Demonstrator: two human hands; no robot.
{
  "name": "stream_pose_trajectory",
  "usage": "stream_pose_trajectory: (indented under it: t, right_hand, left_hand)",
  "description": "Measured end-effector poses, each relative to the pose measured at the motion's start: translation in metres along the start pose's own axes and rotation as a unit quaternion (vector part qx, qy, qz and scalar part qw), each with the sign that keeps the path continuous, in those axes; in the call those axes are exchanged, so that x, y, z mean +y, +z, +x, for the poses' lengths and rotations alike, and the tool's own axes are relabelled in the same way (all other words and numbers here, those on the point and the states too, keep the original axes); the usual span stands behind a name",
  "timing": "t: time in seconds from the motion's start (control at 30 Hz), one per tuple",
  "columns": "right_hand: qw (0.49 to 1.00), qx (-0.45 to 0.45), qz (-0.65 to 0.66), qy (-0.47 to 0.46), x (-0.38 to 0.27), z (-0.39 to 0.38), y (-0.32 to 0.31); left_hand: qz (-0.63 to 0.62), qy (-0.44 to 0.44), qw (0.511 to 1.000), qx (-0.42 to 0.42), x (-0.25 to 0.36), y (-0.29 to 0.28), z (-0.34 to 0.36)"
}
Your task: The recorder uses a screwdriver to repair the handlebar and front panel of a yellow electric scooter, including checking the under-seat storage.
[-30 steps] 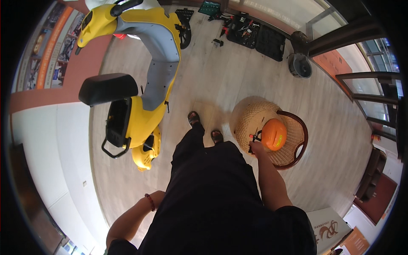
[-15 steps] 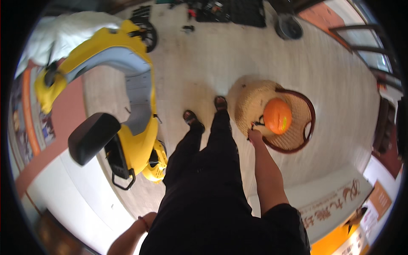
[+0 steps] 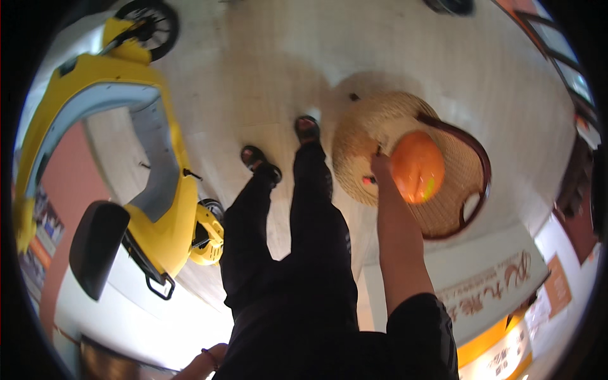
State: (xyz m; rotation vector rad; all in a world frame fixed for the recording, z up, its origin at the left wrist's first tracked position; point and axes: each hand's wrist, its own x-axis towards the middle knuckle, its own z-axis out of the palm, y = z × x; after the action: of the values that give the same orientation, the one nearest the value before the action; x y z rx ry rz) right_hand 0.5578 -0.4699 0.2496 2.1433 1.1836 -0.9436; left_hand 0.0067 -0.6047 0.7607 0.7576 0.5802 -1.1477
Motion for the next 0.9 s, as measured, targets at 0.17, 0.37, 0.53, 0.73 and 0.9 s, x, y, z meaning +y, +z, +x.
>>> stream_pose_trajectory:
  t: [0.17, 0.37, 0.53, 0.73, 0.9]
  right_hand:
    - [0.988, -0.05, 0.115, 0.091, 0.006, 0.037, 0.026]
    - [0.951, -0.15, -0.253, -0.097, -0.008, 0.009, -0.014]
    - [0.92, -0.097, -0.279, -0.257, -0.005, -0.041, -0.041]
    - [0.86, -0.407, 0.284, -0.117, -0.058, -0.084, -0.131]
    - [0.872, -0.273, 0.393, -0.104, -0.181, -0.148, -0.252]
  left_hand:
    - [0.046, 0.001, 0.998, -0.049, 0.043, -0.029, -0.018]
    - [0.127, -0.008, 0.988, -0.088, 0.077, -0.034, -0.049]
    - [0.111, 0.028, 0.992, 0.053, 0.082, -0.007, -0.075]
    - [0.091, 0.058, 0.975, 0.192, 0.071, 0.022, -0.067]
    - [0.085, 0.099, 0.936, 0.326, 0.053, 0.024, -0.067]
